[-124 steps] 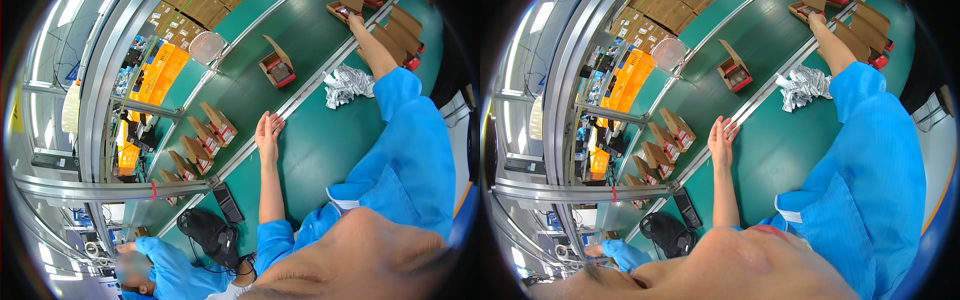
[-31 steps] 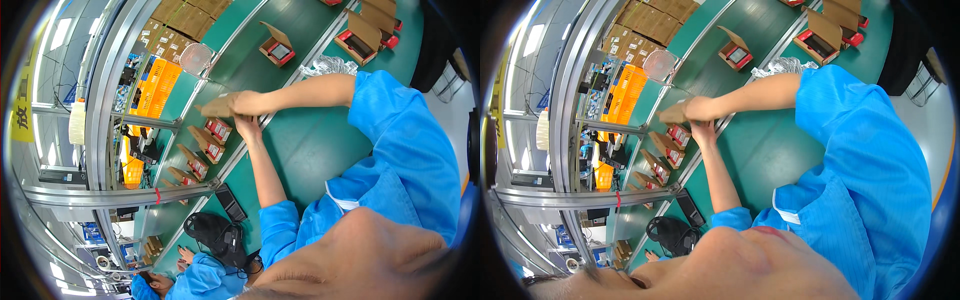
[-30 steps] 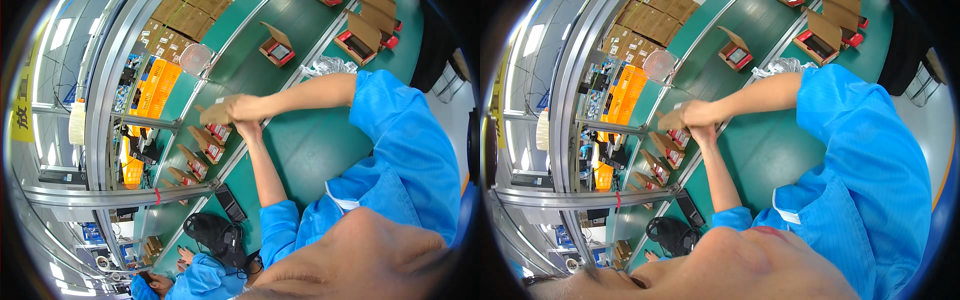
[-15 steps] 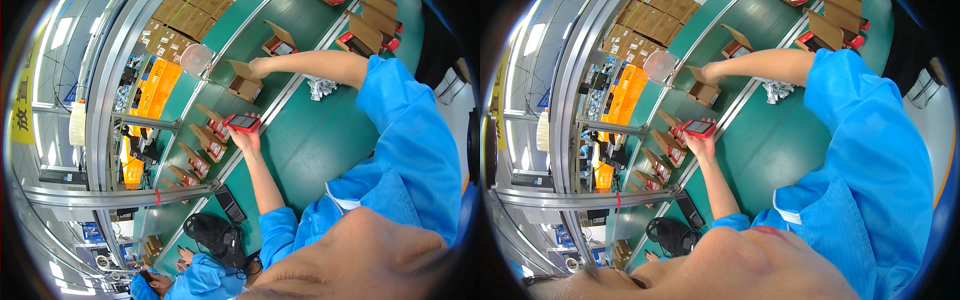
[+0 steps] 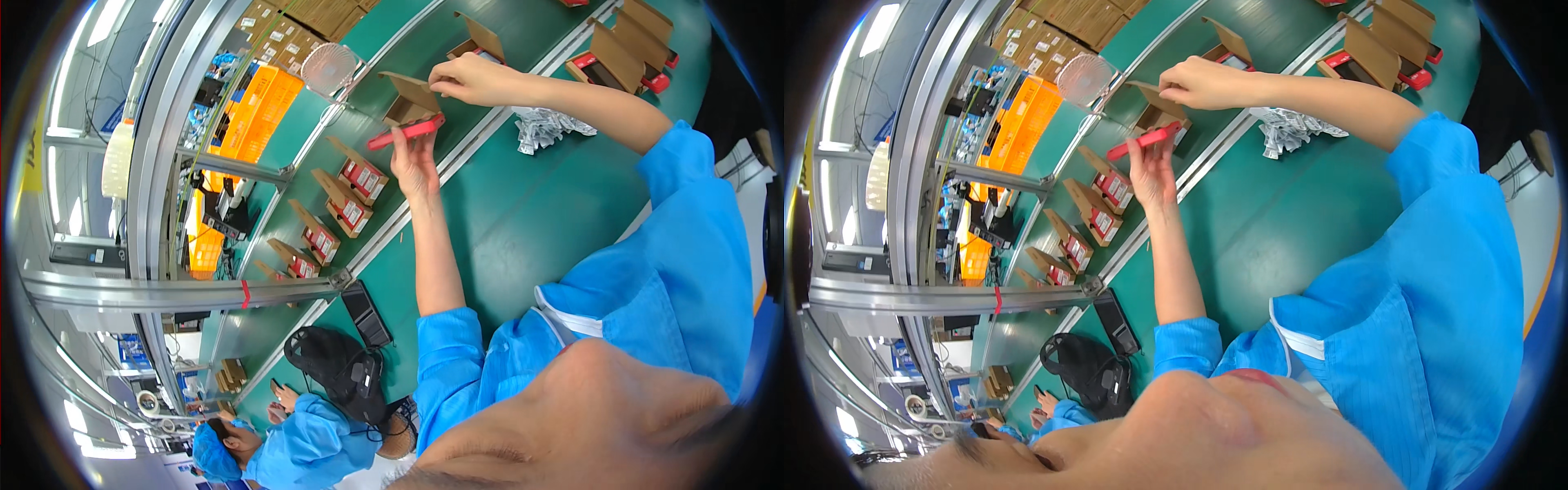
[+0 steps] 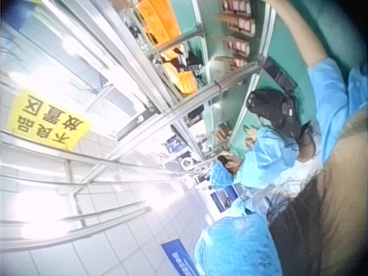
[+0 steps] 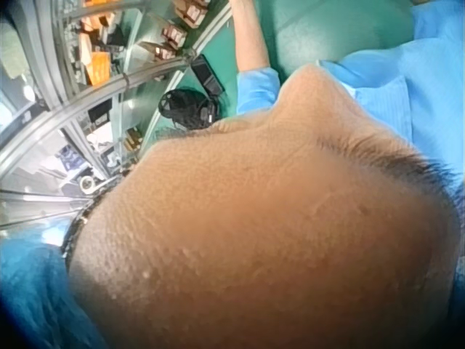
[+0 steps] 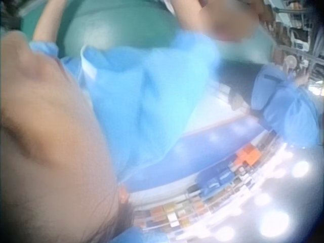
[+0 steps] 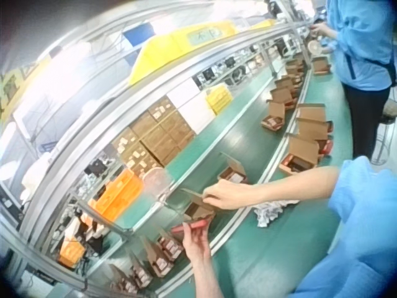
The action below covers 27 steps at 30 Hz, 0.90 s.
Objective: Packaging handheld electronic devices into boxes on an industrial assembly line.
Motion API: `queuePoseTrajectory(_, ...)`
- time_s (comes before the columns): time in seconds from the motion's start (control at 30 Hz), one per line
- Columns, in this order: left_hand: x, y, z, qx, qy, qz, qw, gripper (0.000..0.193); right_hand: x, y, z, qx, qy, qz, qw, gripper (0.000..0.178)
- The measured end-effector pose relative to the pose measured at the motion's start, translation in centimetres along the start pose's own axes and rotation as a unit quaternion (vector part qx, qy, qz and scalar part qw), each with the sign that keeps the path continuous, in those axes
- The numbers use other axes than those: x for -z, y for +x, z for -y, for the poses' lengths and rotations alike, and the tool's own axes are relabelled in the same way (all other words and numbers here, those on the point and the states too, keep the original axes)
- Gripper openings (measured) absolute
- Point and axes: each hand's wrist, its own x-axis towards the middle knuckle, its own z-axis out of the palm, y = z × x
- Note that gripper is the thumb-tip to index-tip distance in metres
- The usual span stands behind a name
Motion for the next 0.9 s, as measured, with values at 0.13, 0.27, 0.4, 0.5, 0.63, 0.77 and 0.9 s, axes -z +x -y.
queuePoseTrajectory(0.13, 0.1, -0.1, 0.4, 0.016, -0.021, 0.012, 1.000, 0.038, -0.9, -1.4, 0.8, 0.066, -0.015, -0.030, 0.997, 0.016)
queuePoseTrajectory(0.27, 0.0, -0.4, 0.8, 0.020, -0.024, -0.002, 1.000, 0.036, -1.7, -2.9, 1.7, 0.153, -0.012, -0.009, 0.988, 0.013)
queuePoseTrajectory(0.4, 0.2, -0.5, 0.7, 0.024, -0.029, -0.029, 0.999, 0.037, -2.6, -2.9, 2.2, 0.202, -0.087, 0.015, 0.975, 0.015)
queuePoseTrajectory(0.5, -0.2, -0.7, 0.6, 0.027, -0.039, 0.000, 0.999, 0.039, -2.7, -3.0, 1.9, 0.180, -0.076, 0.002, 0.981, 0.018)
queuePoseTrajectory(0.63, -1.0, -1.4, 0.3, 0.020, -0.035, 0.048, 0.998, 0.040, -1.8, -3.2, 1.9, 0.162, -0.032, -0.043, 0.985, 0.020)
queuePoseTrajectory(0.77, -1.4, -1.8, 0.0, 0.004, -0.063, 0.072, 0.995, 0.046, -0.4, -3.7, 1.8, 0.120, -0.019, -0.058, 0.991, 0.019)
queuePoseTrajectory(0.9, -1.3, -1.0, -0.3, 0.025, -0.150, -0.019, 0.988, 0.051, -0.1, -3.9, 2.0, 0.092, 0.009, -0.066, 0.994, 0.019)
